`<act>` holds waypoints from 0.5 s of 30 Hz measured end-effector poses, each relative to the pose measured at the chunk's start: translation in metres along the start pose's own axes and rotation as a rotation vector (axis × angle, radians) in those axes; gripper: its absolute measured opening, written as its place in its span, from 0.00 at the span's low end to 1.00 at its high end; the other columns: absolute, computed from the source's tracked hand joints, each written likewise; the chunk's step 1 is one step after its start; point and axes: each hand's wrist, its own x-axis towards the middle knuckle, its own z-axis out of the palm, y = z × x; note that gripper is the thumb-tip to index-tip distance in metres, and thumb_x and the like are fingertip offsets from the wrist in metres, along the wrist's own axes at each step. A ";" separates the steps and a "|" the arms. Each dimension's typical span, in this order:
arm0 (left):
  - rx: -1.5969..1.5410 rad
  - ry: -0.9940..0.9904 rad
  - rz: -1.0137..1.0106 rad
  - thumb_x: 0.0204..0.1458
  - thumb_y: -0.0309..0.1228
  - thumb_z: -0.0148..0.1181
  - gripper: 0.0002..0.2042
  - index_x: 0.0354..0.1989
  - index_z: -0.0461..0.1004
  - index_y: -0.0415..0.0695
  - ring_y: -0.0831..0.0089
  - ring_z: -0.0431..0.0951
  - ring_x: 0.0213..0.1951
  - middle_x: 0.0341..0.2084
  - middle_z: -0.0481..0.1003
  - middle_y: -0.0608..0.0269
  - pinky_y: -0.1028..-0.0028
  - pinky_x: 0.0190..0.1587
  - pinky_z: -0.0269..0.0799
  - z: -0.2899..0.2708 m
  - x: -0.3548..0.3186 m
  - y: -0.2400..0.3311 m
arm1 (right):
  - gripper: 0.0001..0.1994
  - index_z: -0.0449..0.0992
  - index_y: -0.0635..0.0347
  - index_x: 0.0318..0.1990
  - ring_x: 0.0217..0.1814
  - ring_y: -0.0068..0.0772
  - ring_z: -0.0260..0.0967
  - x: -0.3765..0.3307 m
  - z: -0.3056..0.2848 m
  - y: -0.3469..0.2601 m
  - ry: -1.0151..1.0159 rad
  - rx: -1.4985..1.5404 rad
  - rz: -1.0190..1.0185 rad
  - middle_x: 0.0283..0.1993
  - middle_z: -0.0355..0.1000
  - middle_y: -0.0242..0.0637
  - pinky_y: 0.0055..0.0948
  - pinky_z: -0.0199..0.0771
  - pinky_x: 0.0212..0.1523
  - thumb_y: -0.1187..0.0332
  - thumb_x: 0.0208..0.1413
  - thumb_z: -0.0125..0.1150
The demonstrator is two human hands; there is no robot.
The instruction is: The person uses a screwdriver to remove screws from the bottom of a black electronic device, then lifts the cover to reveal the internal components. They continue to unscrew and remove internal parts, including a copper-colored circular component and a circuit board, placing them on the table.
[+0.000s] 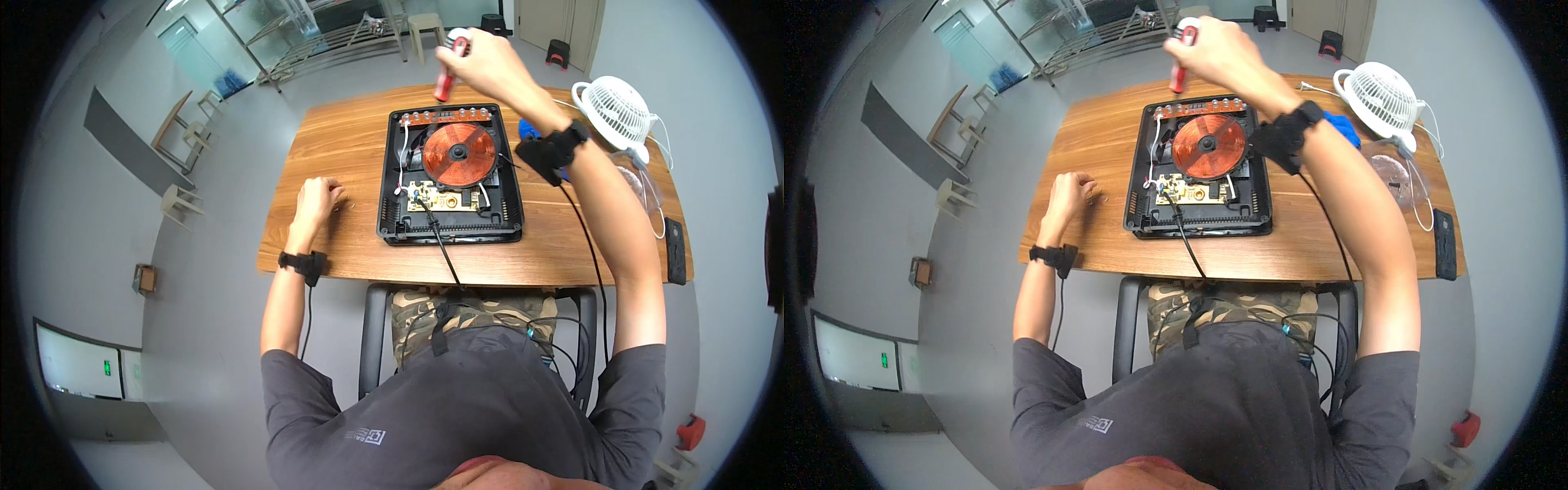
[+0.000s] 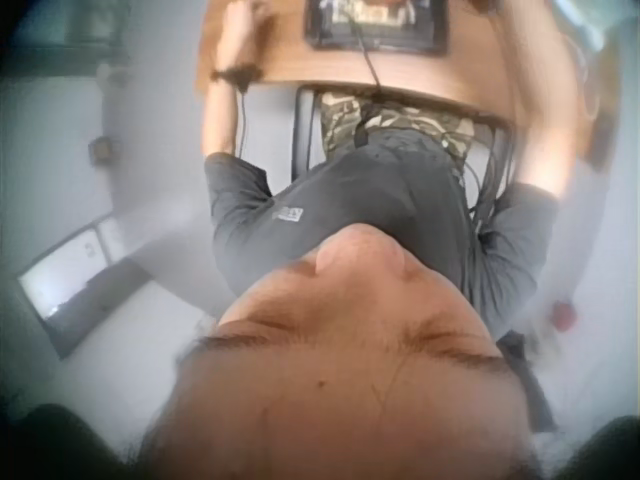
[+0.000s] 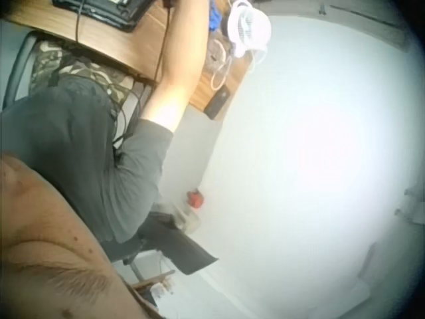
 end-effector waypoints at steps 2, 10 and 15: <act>0.078 -0.061 0.075 0.54 0.30 0.65 0.09 0.37 0.83 0.38 0.50 0.82 0.34 0.31 0.81 0.45 0.61 0.40 0.77 0.003 0.006 -0.011 | 0.21 0.83 0.55 0.28 0.37 0.47 0.80 0.000 -0.007 0.025 -0.067 -0.151 0.001 0.27 0.80 0.40 0.40 0.79 0.42 0.47 0.53 0.54; 0.086 -0.031 0.250 0.53 0.29 0.64 0.06 0.31 0.83 0.39 0.49 0.80 0.32 0.26 0.80 0.48 0.58 0.40 0.77 0.025 0.030 -0.038 | 0.23 0.85 0.52 0.36 0.43 0.56 0.78 -0.031 -0.016 0.094 -0.413 -0.478 0.213 0.36 0.80 0.51 0.46 0.78 0.48 0.43 0.51 0.55; 0.163 -0.270 0.089 0.51 0.28 0.64 0.06 0.33 0.83 0.40 0.50 0.80 0.38 0.34 0.80 0.49 0.59 0.43 0.76 0.023 0.035 -0.019 | 0.24 0.85 0.54 0.38 0.47 0.54 0.78 -0.054 0.002 0.118 -0.598 -0.675 0.362 0.41 0.80 0.50 0.47 0.78 0.48 0.42 0.53 0.57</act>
